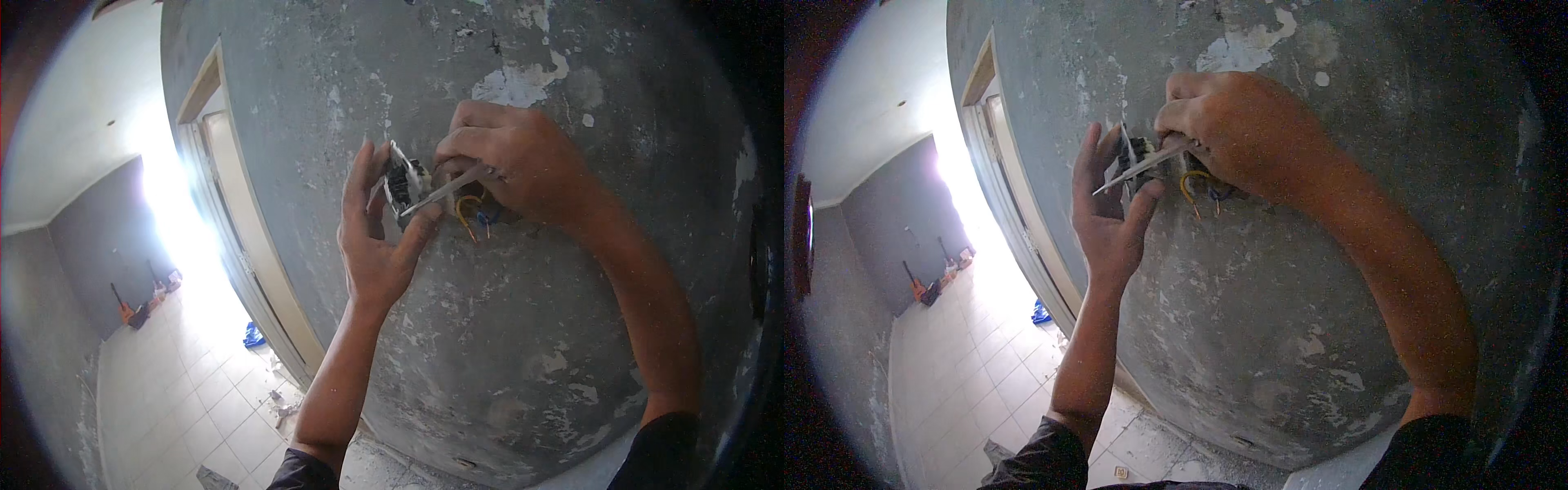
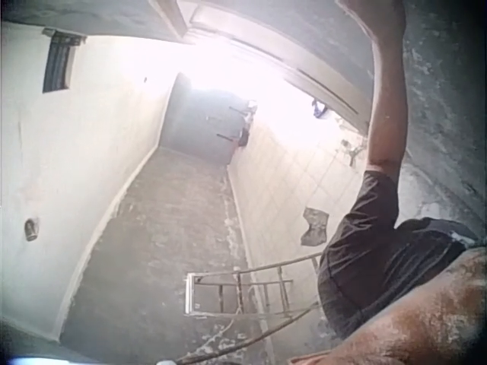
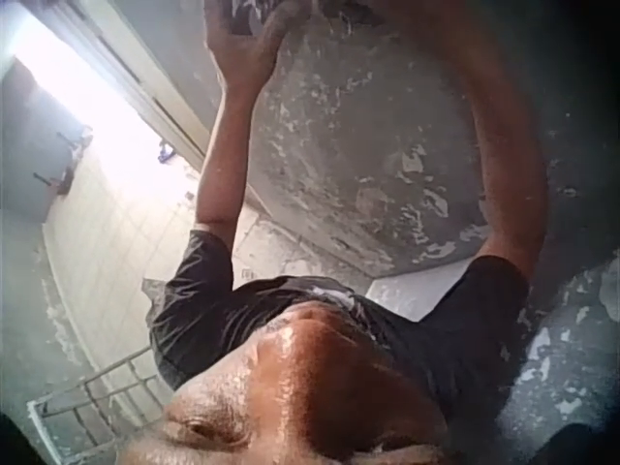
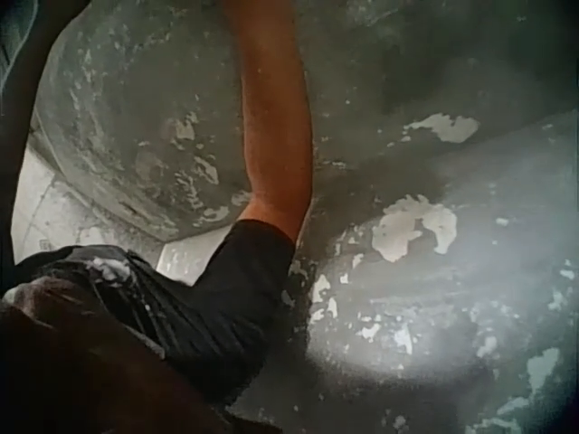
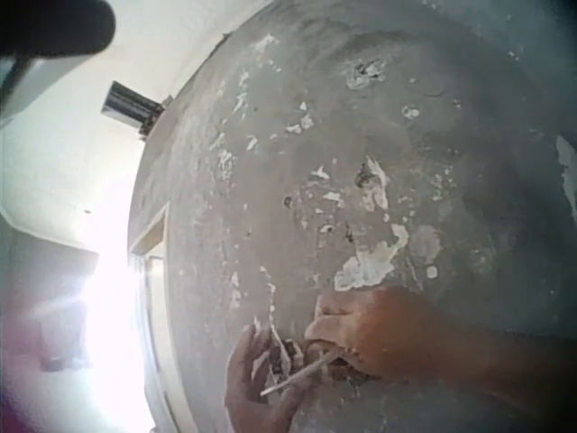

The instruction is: Installing an electrical outlet into a wall socket.

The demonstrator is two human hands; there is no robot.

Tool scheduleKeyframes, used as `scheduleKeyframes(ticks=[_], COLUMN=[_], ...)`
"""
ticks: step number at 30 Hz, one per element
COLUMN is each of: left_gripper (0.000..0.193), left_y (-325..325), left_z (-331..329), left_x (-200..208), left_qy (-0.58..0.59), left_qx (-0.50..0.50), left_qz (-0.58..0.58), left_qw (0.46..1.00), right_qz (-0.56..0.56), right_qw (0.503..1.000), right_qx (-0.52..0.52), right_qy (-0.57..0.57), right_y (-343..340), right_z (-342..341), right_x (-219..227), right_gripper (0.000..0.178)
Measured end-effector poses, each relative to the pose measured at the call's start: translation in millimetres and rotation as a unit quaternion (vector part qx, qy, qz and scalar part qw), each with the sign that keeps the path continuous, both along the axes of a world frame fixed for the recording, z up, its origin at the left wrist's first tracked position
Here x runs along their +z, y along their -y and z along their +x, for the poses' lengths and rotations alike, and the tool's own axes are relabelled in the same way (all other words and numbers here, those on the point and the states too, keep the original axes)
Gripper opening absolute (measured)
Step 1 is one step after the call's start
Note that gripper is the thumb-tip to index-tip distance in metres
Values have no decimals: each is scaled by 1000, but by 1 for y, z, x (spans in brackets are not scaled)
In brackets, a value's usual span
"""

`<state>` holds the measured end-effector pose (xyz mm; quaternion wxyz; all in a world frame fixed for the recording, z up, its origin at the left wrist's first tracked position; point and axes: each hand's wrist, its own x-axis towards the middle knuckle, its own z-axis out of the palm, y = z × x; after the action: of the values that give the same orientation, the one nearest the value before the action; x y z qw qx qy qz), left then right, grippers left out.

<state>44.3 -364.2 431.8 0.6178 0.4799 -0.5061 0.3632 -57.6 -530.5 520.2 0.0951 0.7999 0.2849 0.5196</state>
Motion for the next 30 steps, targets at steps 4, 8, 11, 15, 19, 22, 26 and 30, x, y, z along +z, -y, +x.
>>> scheduleKeyframes(ticks=[4,8,11,15,19,22,26,30], left_gripper=[70,54,51,47,47,43,34,30], left_y=[0,1,4,7,9,10,10,9], left_z=[-3,1,4,1,-7,-14,-18,-19], left_x=[-1,3,5,6,8,10,8,9], left_qy=[-11,56,98,100,35,27,-6,-23], left_qx=[2,124,191,187,126,112,123,91], left_qz=[21,53,66,52,60,53,35,24], left_qw=[1000,989,974,976,990,992,992,995], right_qz=[-14,-19,-13,-58,-94,-87,-83,-122], right_qw=[999,998,997,991,987,987,984,979], right_qx=[-45,-50,-67,-87,-85,-78,-88,-98], right_qy=[22,21,29,84,98,114,131,130], right_y=[-5,-5,-6,-7,-5,-2,-5,-7], right_z=[-2,-5,-2,4,5,6,6,5], right_x=[-2,-1,-3,-7,-4,-6,-7,-7], right_gripper=[18,17,17,17,18,18,16,14])
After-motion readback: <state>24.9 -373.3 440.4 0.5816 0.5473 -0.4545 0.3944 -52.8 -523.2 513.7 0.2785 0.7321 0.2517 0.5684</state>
